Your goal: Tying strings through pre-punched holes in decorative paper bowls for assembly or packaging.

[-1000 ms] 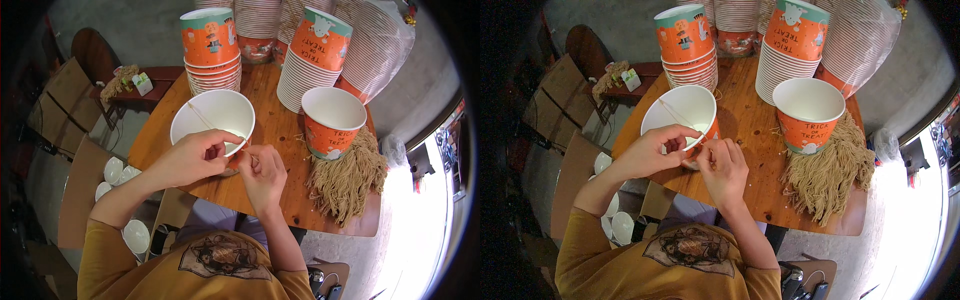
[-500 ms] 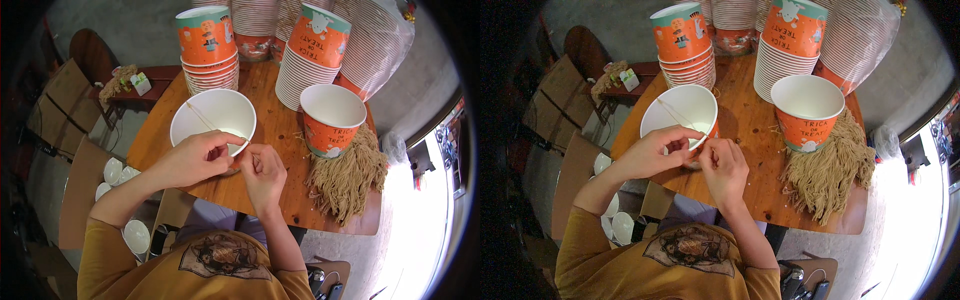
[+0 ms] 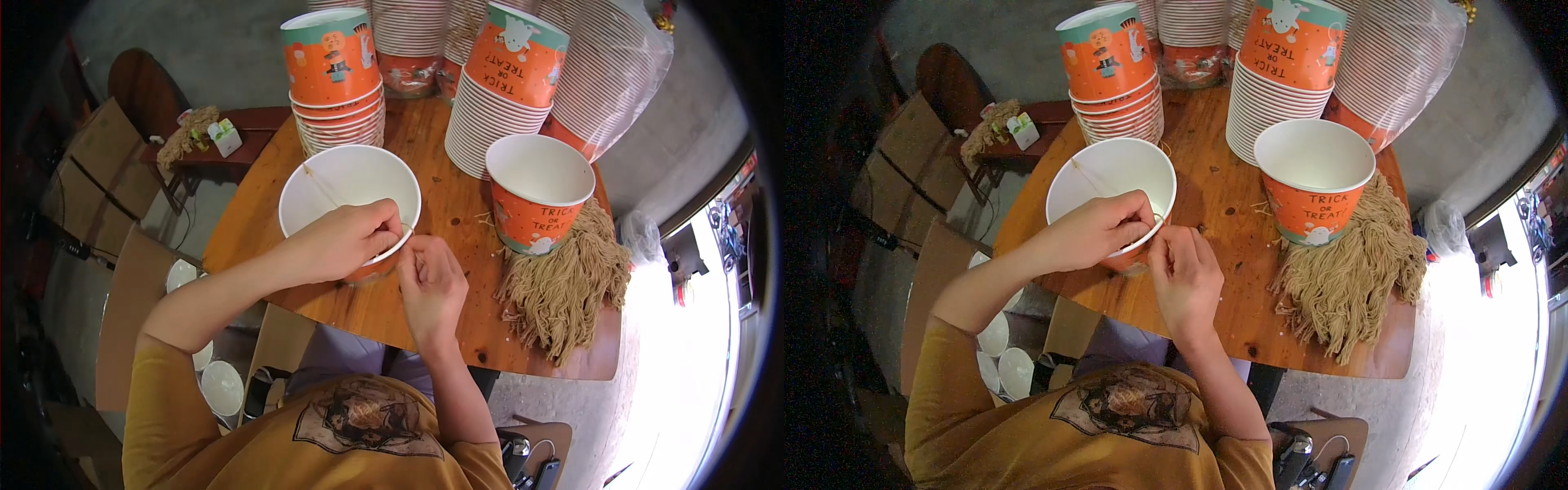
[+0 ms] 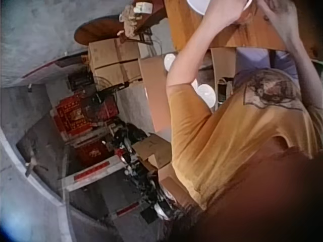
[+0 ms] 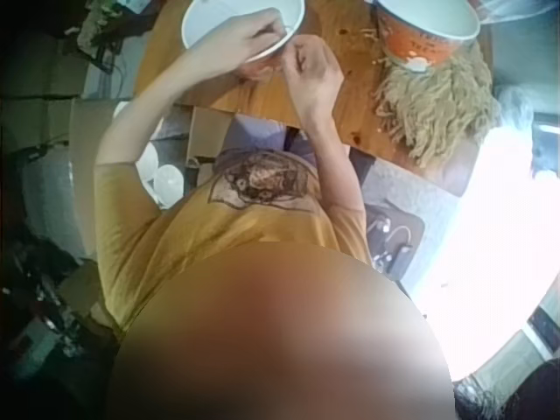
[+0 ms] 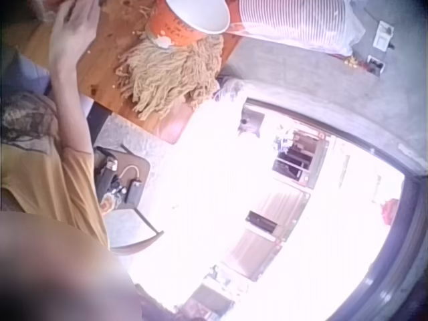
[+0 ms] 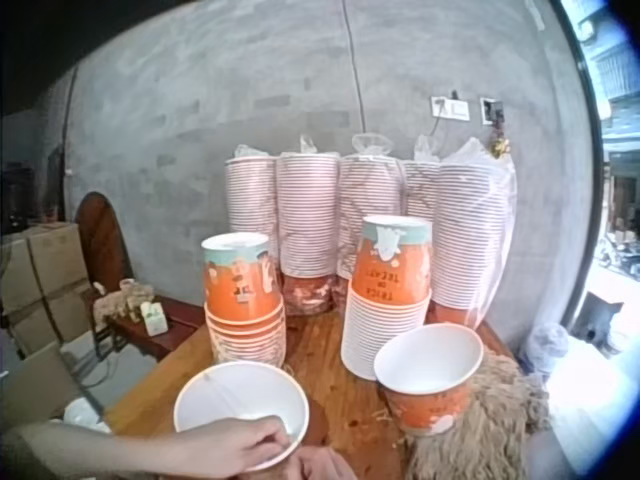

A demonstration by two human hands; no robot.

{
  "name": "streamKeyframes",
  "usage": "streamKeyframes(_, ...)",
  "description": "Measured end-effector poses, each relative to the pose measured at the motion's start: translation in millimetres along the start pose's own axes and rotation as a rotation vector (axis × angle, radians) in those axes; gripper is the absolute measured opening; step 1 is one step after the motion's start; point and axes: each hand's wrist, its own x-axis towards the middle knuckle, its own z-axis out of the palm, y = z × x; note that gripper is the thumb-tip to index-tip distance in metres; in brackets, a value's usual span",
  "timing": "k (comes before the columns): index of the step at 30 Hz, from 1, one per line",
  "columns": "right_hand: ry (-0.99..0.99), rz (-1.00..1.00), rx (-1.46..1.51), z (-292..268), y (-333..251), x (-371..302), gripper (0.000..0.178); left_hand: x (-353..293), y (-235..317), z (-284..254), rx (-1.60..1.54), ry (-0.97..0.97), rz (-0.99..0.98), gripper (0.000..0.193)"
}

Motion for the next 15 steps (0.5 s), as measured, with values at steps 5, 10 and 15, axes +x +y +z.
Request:
streamKeyframes(5, -0.055, 0.000, -0.093, -5.2, -3.7, 0.9, 0.009, 6.4, 5.4, 0.5, 0.091, -0.055, -0.065, 0.015)
streamKeyframes(10, -0.114, 0.040, -0.043, -15.5, -0.8, 0.7, 0.010, 3.8, 4.2, -3.1, 0.306, -0.010, -0.020, 0.018)
streamKeyframes(15, -0.117, 0.082, 0.075, -28.2, -5.3, 8.8, 0.013, -5.1, 2.4, -13.3, 0.353, 0.098, 0.054, 0.018)
